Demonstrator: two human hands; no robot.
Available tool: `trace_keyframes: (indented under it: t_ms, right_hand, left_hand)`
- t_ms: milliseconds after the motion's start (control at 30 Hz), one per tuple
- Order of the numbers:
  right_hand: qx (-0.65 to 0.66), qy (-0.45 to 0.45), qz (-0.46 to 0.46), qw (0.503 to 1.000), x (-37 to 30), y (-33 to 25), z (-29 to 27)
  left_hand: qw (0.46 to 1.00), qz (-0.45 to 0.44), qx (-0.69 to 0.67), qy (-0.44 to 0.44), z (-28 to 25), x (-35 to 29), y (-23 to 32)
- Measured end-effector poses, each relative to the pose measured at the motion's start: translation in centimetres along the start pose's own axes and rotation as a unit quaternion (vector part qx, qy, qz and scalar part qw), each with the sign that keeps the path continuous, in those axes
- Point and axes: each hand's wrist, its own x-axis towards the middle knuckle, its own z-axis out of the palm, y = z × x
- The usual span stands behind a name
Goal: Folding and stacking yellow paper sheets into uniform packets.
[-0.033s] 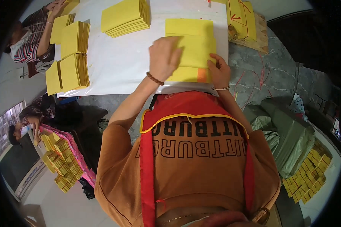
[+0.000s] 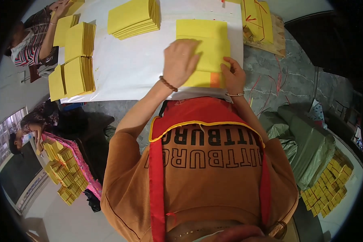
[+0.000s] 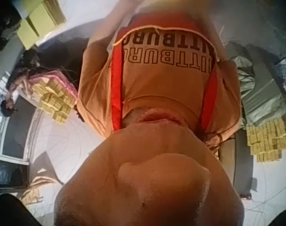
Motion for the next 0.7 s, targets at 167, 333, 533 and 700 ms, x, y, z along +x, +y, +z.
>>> trace_keyframes:
  t_ms: [167, 333, 533, 700]
  right_hand:
    - [0.023, 0.007, -0.007, 1.0, -0.1, -0.2, 0.0]
    - [-0.2, 0.012, -0.173, 0.964, -0.6, -0.9, -0.7]
    - [-0.499, -0.15, -0.291, 0.803, -2.5, -1.1, -1.5]
    - [-0.462, -0.165, -0.272, 0.828, -2.5, -0.8, -1.3]
  left_hand:
    - [0.985, 0.069, 0.134, -0.081, 3.3, -1.0, -0.1]
    - [0.98, 0.068, 0.158, -0.103, 4.2, -1.5, -0.7]
    - [0.976, 0.073, 0.176, -0.103, 4.7, -1.2, -0.8]
    - [0.979, 0.124, 0.088, -0.138, 2.7, -1.2, -1.4]
